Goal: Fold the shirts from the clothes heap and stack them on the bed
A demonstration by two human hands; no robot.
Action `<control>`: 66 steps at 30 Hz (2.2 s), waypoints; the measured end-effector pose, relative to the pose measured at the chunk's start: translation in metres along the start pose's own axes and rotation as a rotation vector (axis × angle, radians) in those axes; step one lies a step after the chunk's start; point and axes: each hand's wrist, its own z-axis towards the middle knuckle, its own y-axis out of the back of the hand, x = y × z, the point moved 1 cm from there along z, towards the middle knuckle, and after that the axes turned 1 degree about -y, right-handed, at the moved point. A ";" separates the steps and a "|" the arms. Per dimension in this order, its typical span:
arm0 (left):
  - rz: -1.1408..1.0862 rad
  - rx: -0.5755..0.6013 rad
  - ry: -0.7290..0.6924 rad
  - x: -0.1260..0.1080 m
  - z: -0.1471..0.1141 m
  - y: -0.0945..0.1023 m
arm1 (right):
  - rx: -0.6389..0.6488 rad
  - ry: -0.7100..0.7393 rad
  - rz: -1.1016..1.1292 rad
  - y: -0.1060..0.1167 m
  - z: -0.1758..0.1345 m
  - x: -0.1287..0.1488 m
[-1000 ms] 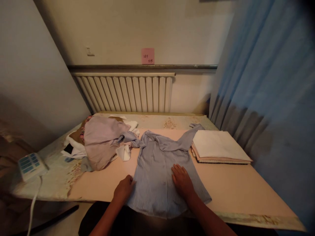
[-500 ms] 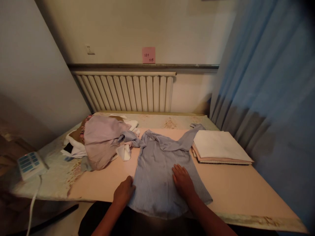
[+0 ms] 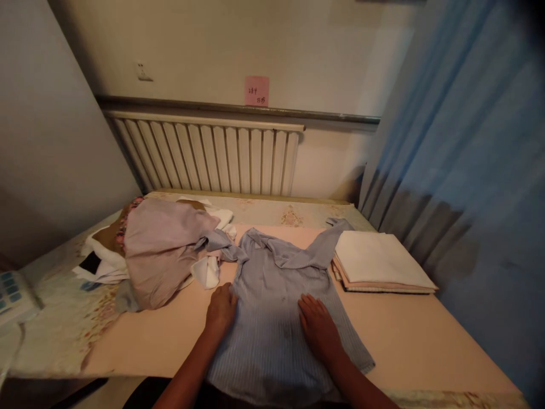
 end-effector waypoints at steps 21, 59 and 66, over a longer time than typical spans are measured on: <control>0.142 -0.081 -0.313 -0.009 0.020 -0.060 | -0.008 0.031 -0.070 -0.006 0.000 -0.005; 0.108 -0.170 -0.328 -0.008 0.014 -0.058 | -0.037 0.049 -0.095 -0.012 -0.002 -0.007; 0.113 -0.155 -0.310 -0.009 0.013 -0.056 | -0.051 0.039 -0.072 -0.010 -0.002 -0.006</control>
